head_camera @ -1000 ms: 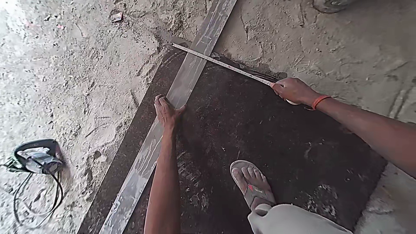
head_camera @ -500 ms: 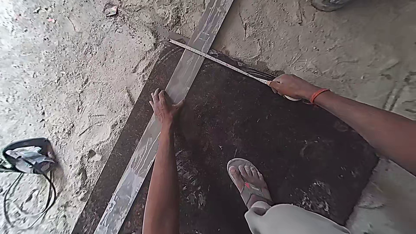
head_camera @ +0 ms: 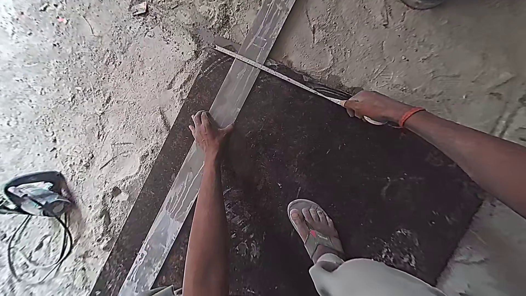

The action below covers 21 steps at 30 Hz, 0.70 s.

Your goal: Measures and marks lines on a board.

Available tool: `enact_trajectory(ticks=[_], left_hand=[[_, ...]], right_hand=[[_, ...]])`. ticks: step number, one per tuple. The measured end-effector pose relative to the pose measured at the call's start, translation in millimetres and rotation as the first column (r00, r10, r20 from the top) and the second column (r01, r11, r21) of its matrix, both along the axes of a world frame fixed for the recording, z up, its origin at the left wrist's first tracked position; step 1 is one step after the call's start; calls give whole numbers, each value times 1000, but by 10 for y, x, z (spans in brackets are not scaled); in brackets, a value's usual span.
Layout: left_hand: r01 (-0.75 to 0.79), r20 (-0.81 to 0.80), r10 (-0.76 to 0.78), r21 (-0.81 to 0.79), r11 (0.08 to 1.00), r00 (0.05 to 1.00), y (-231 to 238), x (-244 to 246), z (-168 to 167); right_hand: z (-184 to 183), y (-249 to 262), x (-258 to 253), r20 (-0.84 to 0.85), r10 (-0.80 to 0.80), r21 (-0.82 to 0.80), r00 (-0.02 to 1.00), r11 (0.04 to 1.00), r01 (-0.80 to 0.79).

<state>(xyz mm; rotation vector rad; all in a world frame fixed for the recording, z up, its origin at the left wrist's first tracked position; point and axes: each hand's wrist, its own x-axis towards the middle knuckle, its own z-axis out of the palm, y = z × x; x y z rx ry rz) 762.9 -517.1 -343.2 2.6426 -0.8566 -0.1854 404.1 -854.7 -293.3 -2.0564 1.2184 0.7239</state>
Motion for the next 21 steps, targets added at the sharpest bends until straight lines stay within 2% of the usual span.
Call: enact_trajectory(ticks=[21], left_hand=[[-6,-39,6,-12,1000,999,-15,-30,117]], right_hand=[[28,31,13,-7,-16,-4,1000,1000,16]])
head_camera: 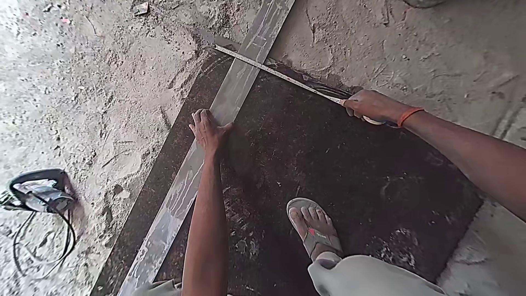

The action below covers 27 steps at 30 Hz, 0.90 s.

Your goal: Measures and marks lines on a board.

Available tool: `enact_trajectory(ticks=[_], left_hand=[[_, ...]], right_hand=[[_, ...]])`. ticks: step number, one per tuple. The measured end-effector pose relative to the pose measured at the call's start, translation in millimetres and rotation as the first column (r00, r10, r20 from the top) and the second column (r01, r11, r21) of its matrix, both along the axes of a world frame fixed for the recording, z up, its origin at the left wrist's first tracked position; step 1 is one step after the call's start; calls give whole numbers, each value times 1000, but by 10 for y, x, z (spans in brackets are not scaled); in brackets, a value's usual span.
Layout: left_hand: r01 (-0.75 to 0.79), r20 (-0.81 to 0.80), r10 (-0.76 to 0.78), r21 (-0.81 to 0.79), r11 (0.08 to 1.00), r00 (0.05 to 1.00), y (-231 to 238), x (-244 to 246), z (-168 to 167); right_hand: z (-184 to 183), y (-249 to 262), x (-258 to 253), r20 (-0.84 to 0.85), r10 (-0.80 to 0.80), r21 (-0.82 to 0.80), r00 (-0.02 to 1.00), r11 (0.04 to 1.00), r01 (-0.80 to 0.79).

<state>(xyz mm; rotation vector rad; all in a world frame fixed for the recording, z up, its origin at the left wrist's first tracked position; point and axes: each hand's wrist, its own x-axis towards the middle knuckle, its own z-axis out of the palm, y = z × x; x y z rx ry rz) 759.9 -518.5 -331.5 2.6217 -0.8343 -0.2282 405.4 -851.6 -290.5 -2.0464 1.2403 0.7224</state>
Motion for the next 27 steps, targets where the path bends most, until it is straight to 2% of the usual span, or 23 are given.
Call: enact_trajectory(ticks=[7,13,16,19,20,22,24,25,26,27], left_hand=[[-7,-16,7,-4,1000,1000,0,0,5],[1,-22,-1,-6,1000,1000,26,-17,10],[18,-31,-16,45,999,999,19,26,-11],[164,-69,-151,255,953,986,-71,133,119],[250,-89,-234,329,911,968,-55,178,194],[440,-147,-417,380,814,897,151,166,480],[620,-233,-575,257,741,784,534,-26,885],[662,-337,-600,105,742,726,706,-151,1060],[625,-485,-563,-42,779,669,868,-260,1199],[518,-624,-496,-166,839,604,1049,-365,1305]], right_hand=[[36,-2,32,-12,-32,30,999,999,32],[10,-26,13,-8,1,32,1000,999,-1],[-38,-40,-9,-9,-10,16,1000,1000,11],[-86,-10,-159,109,-17,12,994,1000,16],[-105,54,-212,201,-2,23,980,1000,-3],[87,387,-34,326,-16,131,945,991,-28],[289,1019,237,399,-44,216,916,975,-48],[378,1393,375,440,-71,264,895,963,-54],[427,1793,541,493,-106,320,864,945,-67],[445,2223,716,545,-149,389,825,917,-91]])
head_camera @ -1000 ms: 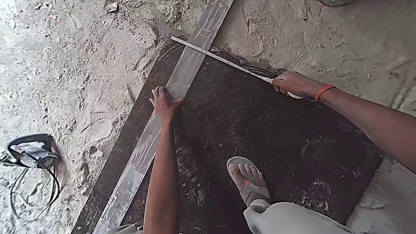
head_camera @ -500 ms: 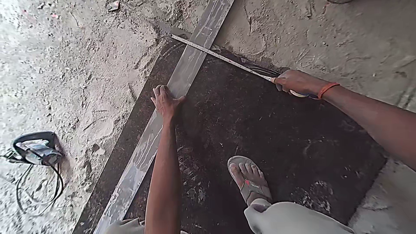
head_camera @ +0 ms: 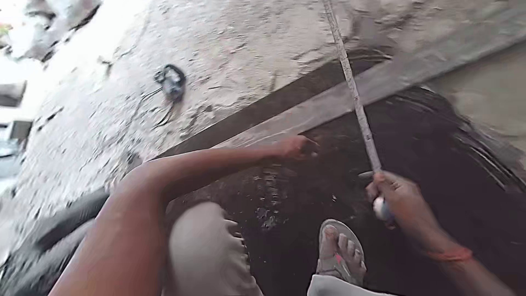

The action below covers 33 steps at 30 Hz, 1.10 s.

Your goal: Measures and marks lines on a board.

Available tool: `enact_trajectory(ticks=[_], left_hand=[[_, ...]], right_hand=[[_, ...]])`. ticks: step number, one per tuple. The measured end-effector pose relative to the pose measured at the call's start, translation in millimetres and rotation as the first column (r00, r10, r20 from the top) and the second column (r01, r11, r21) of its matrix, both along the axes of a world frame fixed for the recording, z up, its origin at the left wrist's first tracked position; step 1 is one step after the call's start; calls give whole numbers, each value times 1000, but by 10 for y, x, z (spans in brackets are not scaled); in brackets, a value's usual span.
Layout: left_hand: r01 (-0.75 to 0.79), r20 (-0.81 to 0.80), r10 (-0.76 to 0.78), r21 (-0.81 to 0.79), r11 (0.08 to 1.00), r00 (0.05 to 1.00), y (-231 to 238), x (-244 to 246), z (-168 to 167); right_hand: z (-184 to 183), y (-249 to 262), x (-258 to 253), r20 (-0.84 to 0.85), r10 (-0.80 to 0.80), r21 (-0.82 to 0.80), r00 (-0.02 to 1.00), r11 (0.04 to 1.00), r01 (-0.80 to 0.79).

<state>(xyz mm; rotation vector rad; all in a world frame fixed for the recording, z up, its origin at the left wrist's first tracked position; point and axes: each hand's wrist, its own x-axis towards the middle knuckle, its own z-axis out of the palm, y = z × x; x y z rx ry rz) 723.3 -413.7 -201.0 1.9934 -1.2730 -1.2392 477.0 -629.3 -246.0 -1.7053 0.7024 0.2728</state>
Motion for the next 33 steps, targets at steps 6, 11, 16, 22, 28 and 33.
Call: enact_trajectory(ticks=[6,11,16,22,28,33], left_hand=[[-887,-519,736,-105,449,434,1675,-760,-153],[-993,-329,939,94,-77,-104,3751,-1540,-227],[-864,63,870,99,-494,-490,6026,-2484,-316],[-834,402,795,123,-538,-454,7633,-3098,-727],[-832,446,786,145,-535,-428,7940,-3407,-955],[-860,561,718,20,-511,-413,8162,-3458,-1097]], right_hand=[[200,2621,753,139,176,305,975,929,-211],[310,3561,728,88,817,213,571,544,-812],[239,3548,1381,50,925,-283,377,376,-883],[846,3905,2392,-199,945,-554,259,110,-825],[959,5064,2553,-324,946,-524,15,-167,-836],[331,6216,2478,-367,908,-617,-202,-400,-678]])
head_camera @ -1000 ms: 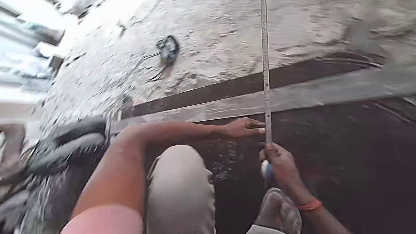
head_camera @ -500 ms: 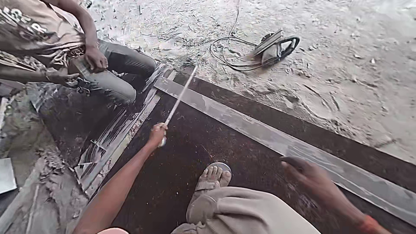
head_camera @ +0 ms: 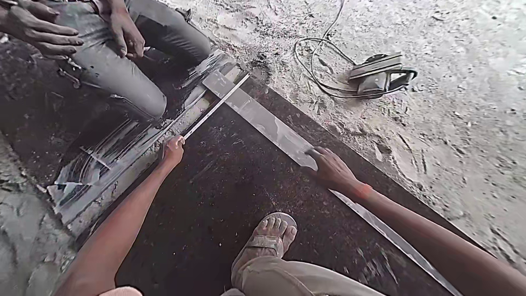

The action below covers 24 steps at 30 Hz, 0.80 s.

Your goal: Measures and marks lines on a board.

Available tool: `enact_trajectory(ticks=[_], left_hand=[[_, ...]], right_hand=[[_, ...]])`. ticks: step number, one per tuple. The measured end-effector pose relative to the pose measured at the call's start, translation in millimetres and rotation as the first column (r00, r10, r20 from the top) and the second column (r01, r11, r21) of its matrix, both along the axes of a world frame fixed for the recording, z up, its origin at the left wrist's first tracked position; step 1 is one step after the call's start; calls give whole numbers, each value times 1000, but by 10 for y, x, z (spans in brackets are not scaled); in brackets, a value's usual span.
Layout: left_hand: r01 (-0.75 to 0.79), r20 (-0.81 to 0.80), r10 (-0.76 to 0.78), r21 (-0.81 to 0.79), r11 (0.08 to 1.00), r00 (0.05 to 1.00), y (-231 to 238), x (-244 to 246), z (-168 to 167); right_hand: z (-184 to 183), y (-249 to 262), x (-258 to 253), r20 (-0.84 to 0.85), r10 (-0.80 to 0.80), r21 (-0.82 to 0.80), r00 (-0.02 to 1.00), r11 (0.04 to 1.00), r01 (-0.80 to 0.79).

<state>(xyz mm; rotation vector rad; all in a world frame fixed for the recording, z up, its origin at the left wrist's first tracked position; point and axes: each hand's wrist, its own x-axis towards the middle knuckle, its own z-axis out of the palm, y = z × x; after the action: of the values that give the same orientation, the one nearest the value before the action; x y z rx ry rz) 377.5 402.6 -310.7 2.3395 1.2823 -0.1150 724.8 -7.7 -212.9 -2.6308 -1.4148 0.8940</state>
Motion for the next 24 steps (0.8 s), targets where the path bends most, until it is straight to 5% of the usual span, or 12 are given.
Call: enact_trajectory(ticks=[4,8,21,24], left_hand=[[49,5,-50,138,989,999,134,-68,-230],[52,-36,-45,233,971,998,23,-102,-264],[28,47,-45,308,951,998,14,-113,-370],[-34,40,28,140,990,999,-49,-70,-167]], right_hand=[[-584,717,9,129,-88,7,988,996,87],[-869,854,34,83,-275,79,958,960,268],[-937,814,57,109,-306,113,946,949,294],[-943,809,81,67,-275,107,959,958,267]])
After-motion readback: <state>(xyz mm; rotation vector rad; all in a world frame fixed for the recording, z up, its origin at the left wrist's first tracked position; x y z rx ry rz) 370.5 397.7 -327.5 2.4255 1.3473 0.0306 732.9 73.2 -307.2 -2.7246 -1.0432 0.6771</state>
